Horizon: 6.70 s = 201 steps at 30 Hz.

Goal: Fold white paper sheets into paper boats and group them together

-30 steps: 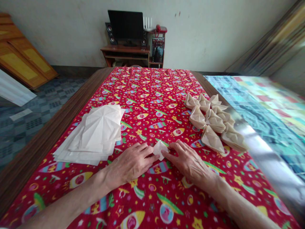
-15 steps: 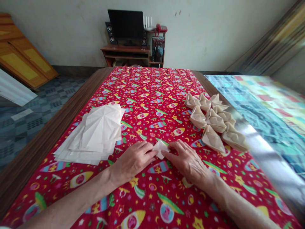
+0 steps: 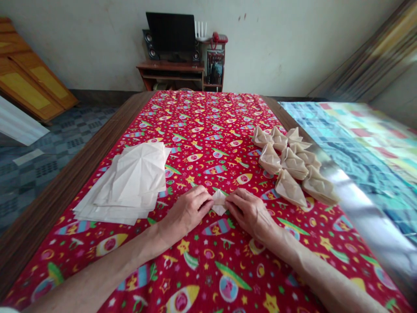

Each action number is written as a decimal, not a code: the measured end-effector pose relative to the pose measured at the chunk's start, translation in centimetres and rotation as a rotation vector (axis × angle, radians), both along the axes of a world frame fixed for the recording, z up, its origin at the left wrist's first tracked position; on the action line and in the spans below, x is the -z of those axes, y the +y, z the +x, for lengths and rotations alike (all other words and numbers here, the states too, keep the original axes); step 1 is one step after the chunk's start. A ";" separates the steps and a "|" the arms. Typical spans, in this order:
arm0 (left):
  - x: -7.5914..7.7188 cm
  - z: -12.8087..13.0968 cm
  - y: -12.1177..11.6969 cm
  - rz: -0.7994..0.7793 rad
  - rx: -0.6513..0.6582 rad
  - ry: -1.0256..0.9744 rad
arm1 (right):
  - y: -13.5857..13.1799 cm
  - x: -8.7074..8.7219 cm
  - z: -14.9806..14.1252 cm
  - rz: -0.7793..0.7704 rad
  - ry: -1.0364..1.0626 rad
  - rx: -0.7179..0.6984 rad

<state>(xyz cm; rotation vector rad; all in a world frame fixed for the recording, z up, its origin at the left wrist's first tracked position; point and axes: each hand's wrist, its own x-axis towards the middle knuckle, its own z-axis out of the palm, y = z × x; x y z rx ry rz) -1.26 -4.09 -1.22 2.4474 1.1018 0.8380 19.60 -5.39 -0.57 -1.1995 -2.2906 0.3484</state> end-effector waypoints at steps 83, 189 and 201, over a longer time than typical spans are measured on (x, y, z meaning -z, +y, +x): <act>-2.3 -0.7 -1.0 0.401 0.250 0.398 | -1.4 -0.9 -0.1 0.370 -0.366 -0.200; -1.9 0.7 0.4 -0.204 0.009 -0.148 | -1.2 -0.4 -1.4 -0.230 0.386 0.162; -2.3 0.9 0.1 -0.226 0.038 -0.207 | -1.3 -0.8 -1.5 -0.252 0.428 0.174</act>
